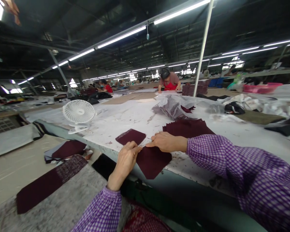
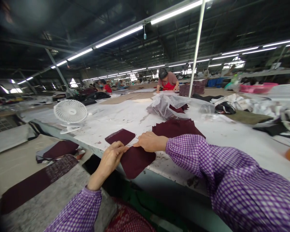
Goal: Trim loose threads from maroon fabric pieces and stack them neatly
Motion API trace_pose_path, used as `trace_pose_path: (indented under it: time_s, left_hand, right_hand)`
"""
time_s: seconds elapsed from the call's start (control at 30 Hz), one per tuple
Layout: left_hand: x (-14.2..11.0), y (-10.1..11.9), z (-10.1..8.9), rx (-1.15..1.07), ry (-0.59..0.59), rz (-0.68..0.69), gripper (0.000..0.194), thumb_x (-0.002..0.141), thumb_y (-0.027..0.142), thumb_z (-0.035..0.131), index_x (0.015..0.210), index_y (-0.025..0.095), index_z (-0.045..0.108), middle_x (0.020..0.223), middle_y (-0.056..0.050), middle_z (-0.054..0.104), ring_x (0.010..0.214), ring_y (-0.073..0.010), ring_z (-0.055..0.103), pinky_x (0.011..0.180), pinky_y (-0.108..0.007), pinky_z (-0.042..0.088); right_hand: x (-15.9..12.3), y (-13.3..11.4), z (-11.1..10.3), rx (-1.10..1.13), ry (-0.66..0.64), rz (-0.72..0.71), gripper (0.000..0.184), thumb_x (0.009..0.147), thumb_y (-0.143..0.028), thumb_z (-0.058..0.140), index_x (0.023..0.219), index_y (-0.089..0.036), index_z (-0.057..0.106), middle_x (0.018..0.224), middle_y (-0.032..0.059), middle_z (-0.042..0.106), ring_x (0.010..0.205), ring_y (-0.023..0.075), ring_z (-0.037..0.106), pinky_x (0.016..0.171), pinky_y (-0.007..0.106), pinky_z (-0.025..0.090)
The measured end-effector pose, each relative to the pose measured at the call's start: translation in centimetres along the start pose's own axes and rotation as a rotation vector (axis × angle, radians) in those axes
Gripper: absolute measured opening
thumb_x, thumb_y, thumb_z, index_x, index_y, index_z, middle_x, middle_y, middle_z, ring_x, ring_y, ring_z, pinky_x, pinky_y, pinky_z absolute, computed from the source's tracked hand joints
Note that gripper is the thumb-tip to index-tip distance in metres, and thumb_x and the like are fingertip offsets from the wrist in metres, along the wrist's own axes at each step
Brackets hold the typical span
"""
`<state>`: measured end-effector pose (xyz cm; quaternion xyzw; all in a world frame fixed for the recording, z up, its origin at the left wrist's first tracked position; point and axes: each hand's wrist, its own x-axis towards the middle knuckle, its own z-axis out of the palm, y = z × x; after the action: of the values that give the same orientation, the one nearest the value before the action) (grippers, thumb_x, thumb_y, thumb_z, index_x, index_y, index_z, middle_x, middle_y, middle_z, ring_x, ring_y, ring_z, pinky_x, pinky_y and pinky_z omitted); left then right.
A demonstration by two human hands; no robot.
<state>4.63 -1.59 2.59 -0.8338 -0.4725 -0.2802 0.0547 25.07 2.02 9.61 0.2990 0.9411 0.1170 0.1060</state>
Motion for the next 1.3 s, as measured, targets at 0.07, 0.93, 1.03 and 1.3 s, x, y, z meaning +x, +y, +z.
trace_pose_path:
  time_s: [0.07,0.93,1.03,1.3]
  left_hand:
    - [-0.1,0.1,0.0,0.024,-0.001,0.020,0.032,0.096,0.025,0.038,0.092,0.019,0.069,0.079,-0.005,0.057,0.077,-0.0195,0.049,0.069,-0.033,0.041]
    - [-2.0,-0.9,-0.9,-0.278,0.121,-0.212,0.018,0.087,0.016,0.048,0.076,0.019,0.061,0.080,-0.003,0.059,0.083,-0.0187,0.055,0.076,-0.032,0.043]
    - [-2.4,-1.1,-0.8,-0.253,0.121,-0.163,0.021,0.090,0.020,0.044,0.080,0.019,0.063,0.083,-0.004,0.060,0.085,-0.0197,0.055,0.077,-0.033,0.043]
    - [-2.3,-1.8,-2.0,-0.386,0.117,-0.261,0.019,0.088,0.020,0.048,0.085,0.019,0.067,0.088,-0.004,0.067,0.084,-0.0185,0.062,0.078,-0.032,0.046]
  right_hand:
    - [0.3,-0.4,-0.6,-0.034,-0.032,-0.015,0.055,0.087,-0.008,0.041,0.138,-0.030,0.048,0.101,0.0117,0.065,0.088,0.0212,0.061,0.072,0.030,0.043]
    - [1.8,-0.5,-2.8,-0.006,-0.137,-0.171,0.069,0.080,-0.001,0.045,0.142,-0.031,0.042,0.086,0.0090,0.070,0.067,0.0172,0.057,0.061,0.027,0.035]
    - [2.2,-0.7,-3.2,-0.056,-0.172,-0.171,0.071,0.080,-0.001,0.044,0.143,-0.034,0.039,0.082,0.0083,0.069,0.063,0.0169,0.056,0.059,0.027,0.035]
    - [2.0,-1.7,-2.4,-0.127,-0.066,-0.169,0.063,0.089,-0.010,0.040,0.146,-0.037,0.031,0.084,0.0088,0.069,0.066,0.0182,0.060,0.058,0.026,0.037]
